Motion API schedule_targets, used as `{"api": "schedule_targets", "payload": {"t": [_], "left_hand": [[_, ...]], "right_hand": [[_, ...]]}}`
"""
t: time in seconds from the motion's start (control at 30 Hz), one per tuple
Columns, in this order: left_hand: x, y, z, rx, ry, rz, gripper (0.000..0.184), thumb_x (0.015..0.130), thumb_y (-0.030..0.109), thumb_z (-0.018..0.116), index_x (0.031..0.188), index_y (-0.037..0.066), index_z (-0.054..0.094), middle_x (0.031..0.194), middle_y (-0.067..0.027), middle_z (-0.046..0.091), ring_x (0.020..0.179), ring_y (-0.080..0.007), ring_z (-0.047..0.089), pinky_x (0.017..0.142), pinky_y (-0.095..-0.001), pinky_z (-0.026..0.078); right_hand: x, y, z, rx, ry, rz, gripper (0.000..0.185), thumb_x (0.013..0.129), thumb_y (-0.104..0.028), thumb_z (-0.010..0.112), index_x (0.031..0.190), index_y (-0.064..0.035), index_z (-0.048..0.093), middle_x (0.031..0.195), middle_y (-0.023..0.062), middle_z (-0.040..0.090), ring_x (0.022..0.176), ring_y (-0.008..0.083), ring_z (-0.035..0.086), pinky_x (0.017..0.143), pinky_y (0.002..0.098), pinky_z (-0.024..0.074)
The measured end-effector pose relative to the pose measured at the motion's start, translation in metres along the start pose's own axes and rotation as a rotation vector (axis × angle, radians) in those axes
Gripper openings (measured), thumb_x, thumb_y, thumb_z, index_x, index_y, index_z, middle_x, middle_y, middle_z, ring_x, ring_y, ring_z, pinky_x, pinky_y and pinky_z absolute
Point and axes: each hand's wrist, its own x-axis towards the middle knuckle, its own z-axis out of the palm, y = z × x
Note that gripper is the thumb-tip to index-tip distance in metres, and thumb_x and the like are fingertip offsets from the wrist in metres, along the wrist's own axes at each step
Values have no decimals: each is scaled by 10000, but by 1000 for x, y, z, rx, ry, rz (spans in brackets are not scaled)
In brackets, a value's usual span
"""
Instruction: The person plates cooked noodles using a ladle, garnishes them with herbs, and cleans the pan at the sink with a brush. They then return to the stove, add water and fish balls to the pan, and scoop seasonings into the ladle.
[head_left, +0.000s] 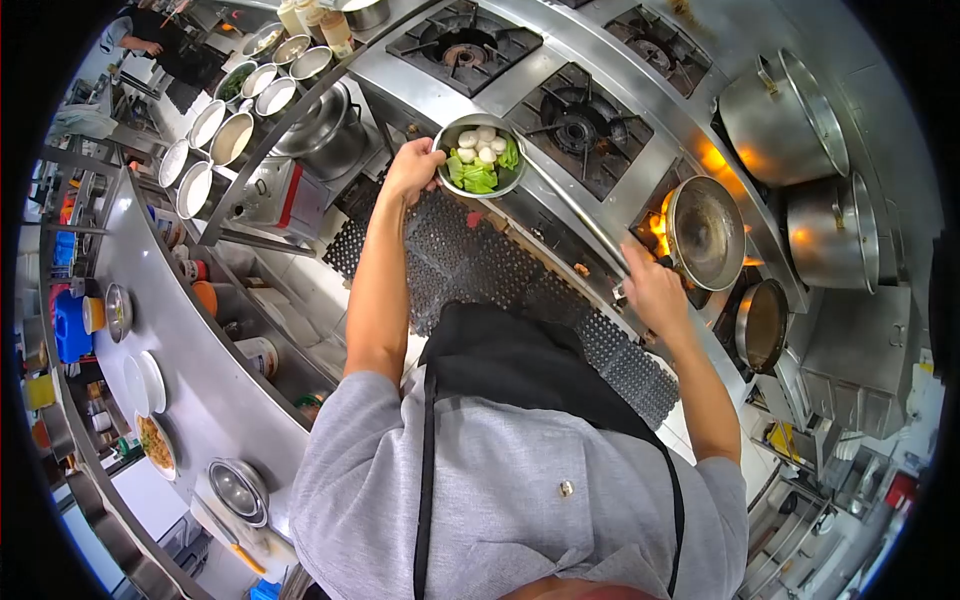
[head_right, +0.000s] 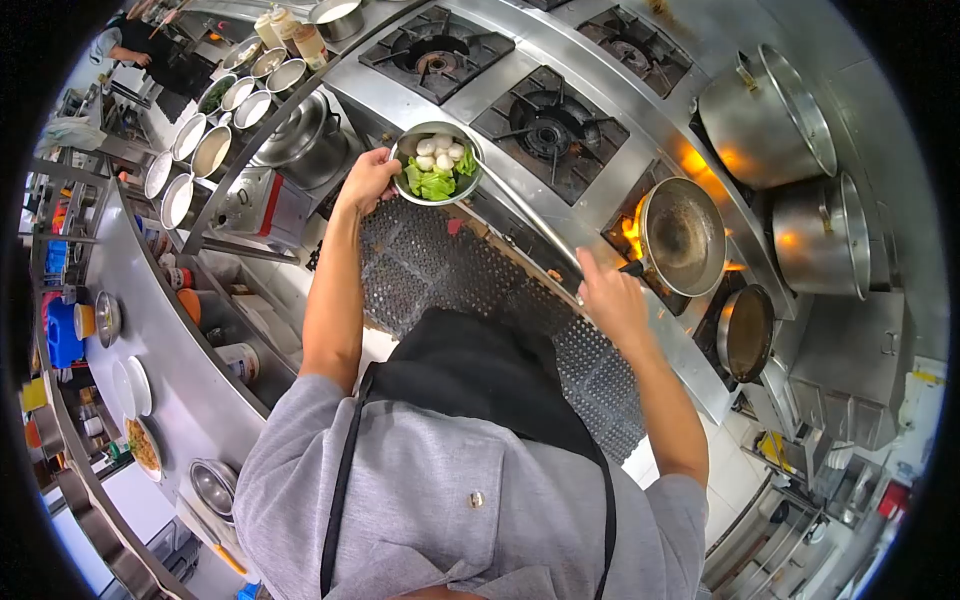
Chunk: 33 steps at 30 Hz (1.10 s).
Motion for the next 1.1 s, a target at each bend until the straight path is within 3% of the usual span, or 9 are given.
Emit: {"api": "schedule_targets", "payload": {"t": [0.2,0.57,0.73,0.77,0.87,0.9,1.0,1.03,1.1], "left_hand": [[1,-1,-2,-11,-5,5,87,849,52,580,771,18,565,609,-32,539,449,-112,482,395,-264,356],[5,2,8,102,88,69,73,846,42,563,856,-15,607,635,-37,562,455,-109,492,399,-263,365],[2,-15,31,77,279,71,104,865,74,578,869,-26,607,653,-60,594,462,-128,531,408,-284,419],[1,-19,37,59,329,77,105,866,72,580,870,-30,606,655,-70,599,467,-133,548,414,-290,434],[-5,-23,43,82,314,33,126,841,86,601,867,-36,618,645,-99,614,485,-167,596,454,-337,472],[-7,-23,43,87,318,40,119,842,86,597,844,-33,606,636,-96,603,494,-164,595,451,-334,474],[8,-44,37,169,248,48,124,843,93,599,825,-30,590,626,-86,592,499,-158,592,447,-328,473],[-2,-29,43,159,229,43,87,870,71,579,858,-14,598,643,-69,590,460,-130,545,402,-285,408],[10,-39,47,114,168,53,109,860,89,592,823,-12,575,632,-76,584,474,-146,560,421,-308,432]], "right_hand": [[10,-10,-26,-353,63,-24,397,852,-112,602,1236,-91,506,846,140,646,669,354,673,592,475,533],[18,-27,-50,-368,33,-13,395,861,-75,557,1251,-65,492,839,143,649,680,354,678,592,473,541],[16,-30,-21,-208,-7,47,418,851,-72,574,1259,-56,486,885,200,667,730,401,675,650,510,543],[13,-31,-16,-71,-41,69,409,845,-79,598,1239,-46,489,890,245,656,777,442,660,681,541,511],[13,-17,9,200,-134,114,402,837,-94,633,1209,-34,491,900,271,643,809,476,640,694,549,476],[10,-15,15,355,-94,139,375,832,-91,641,1177,2,527,804,268,625,786,430,636,686,483,461],[9,-5,16,526,-215,164,382,826,-90,647,1176,6,525,780,250,605,733,380,633,677,457,465],[5,-3,24,488,-124,79,371,841,-75,632,1188,4,525,706,171,584,603,261,598,572,394,457],[-5,3,30,614,-200,196,363,855,-70,622,1198,0,525,682,117,560,553,205,567,516,356,439]]}}
